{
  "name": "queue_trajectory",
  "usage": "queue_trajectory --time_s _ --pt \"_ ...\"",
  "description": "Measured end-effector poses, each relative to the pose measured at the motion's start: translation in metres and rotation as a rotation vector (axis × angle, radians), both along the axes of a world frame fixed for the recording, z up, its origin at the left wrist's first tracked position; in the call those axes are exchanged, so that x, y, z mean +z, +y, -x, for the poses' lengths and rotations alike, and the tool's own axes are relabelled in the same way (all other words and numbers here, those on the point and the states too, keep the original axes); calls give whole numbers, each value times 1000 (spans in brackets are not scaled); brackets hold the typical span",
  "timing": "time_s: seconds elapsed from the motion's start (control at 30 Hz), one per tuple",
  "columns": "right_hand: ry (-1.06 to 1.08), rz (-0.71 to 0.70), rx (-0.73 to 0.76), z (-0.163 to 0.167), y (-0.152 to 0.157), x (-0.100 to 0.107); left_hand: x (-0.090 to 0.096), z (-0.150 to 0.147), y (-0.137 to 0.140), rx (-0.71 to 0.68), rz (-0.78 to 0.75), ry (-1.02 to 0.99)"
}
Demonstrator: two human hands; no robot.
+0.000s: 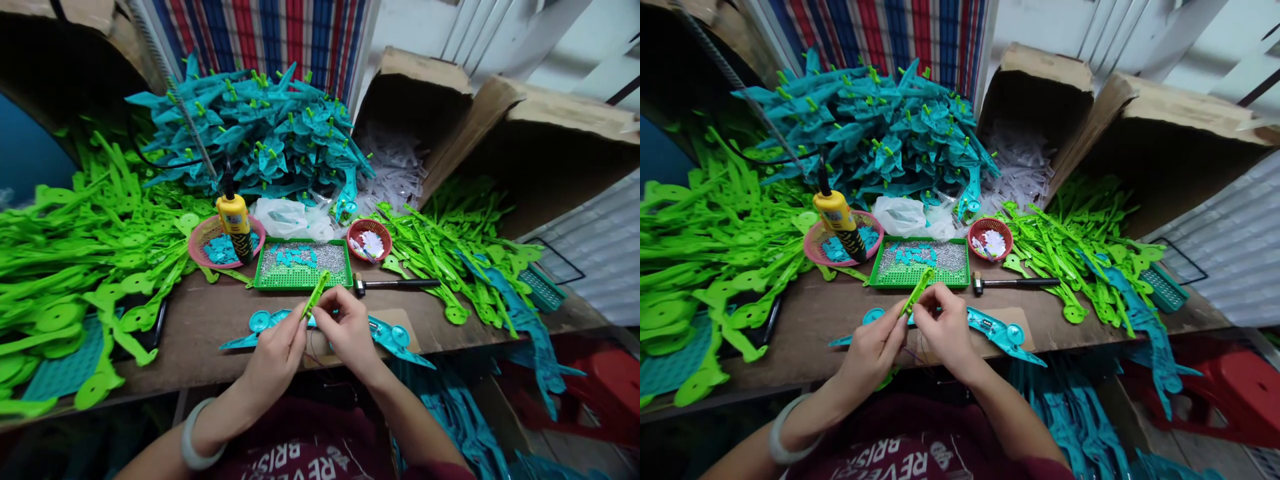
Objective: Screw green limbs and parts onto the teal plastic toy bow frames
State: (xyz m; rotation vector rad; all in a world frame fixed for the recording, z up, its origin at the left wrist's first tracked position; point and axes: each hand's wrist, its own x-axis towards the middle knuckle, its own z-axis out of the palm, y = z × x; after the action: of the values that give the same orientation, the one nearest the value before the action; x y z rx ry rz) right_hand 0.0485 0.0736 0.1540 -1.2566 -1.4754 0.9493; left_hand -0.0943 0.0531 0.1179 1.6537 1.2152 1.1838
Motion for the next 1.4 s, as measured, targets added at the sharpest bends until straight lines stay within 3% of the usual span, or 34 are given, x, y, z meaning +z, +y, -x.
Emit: queue_trajectory --time_s 0.2,0.5,0.7,0.83,0.9,1.17,1.3,1.4 --pt "-141 -134 71 -6 -5 -7 -16 2 3 56 -107 124" --pt "-24 -40 147 -15 -6 -19 -22 1 -9 106 -202 176" --pt "-255 -319 75 -16 -10 -29 -28 -2 -14 135 -415 256" --pt "-281 -531 47 -16 -12 -40 -23 -5 -20 108 -369 252" --pt "-257 -572 19 -16 -14 -45 -19 -6 -21 69 -315 245" --pt "-247 -475 -57 -10 -20 -48 -18 -4 -20 23 -372 446" --pt "20 -119 -72 -5 -23 -43 -24 -2 -22 11 -367 506" --pt "241 94 28 -3 -24 -38 -21 0 -21 35 -375 454"
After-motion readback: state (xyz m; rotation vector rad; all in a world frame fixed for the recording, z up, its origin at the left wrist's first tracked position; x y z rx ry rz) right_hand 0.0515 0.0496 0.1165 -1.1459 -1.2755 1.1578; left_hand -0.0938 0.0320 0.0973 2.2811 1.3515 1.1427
